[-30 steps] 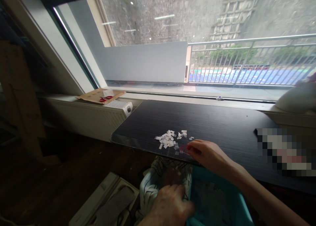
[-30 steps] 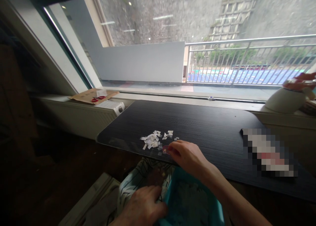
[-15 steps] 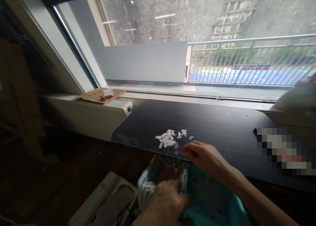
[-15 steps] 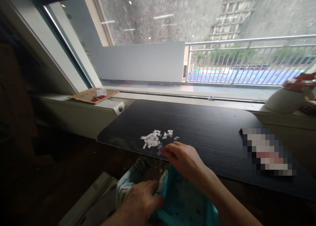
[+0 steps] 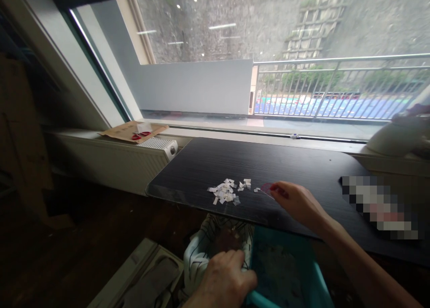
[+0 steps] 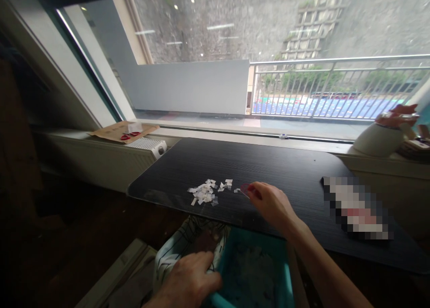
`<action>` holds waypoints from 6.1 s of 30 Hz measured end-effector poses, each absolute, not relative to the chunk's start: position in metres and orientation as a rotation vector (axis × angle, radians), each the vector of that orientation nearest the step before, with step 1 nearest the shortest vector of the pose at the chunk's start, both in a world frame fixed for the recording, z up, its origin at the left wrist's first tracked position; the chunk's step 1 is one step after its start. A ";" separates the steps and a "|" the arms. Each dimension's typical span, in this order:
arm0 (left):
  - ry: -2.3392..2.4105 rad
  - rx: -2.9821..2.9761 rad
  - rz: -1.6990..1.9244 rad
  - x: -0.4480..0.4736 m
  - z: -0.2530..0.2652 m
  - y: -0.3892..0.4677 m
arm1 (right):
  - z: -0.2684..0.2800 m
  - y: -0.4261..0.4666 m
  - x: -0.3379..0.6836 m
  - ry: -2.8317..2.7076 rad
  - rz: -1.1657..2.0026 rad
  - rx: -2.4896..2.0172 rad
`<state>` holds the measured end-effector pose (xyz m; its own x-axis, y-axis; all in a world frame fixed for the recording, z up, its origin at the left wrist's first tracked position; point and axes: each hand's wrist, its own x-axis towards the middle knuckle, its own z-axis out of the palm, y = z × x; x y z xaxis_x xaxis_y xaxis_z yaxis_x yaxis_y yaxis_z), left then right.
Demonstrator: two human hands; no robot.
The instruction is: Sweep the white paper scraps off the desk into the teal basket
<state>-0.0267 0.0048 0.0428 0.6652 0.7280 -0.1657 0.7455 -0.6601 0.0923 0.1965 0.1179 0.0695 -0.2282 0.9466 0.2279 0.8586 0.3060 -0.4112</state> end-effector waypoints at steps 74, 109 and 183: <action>1.318 2.476 -0.079 -0.038 0.045 0.009 | 0.090 0.109 0.159 -2.318 0.346 -1.525; 1.329 2.661 0.019 -0.045 0.019 0.005 | 0.099 0.108 0.206 -2.404 0.224 -1.850; 1.371 2.374 -0.120 -0.048 0.030 0.007 | 0.113 0.128 0.131 -2.491 0.415 -1.535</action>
<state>-0.0480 0.0074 0.0302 0.5166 0.8137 -0.2666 0.8477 -0.4421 0.2932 0.1307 0.1285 0.1132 -0.4479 0.8940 0.0118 0.8419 0.4262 -0.3309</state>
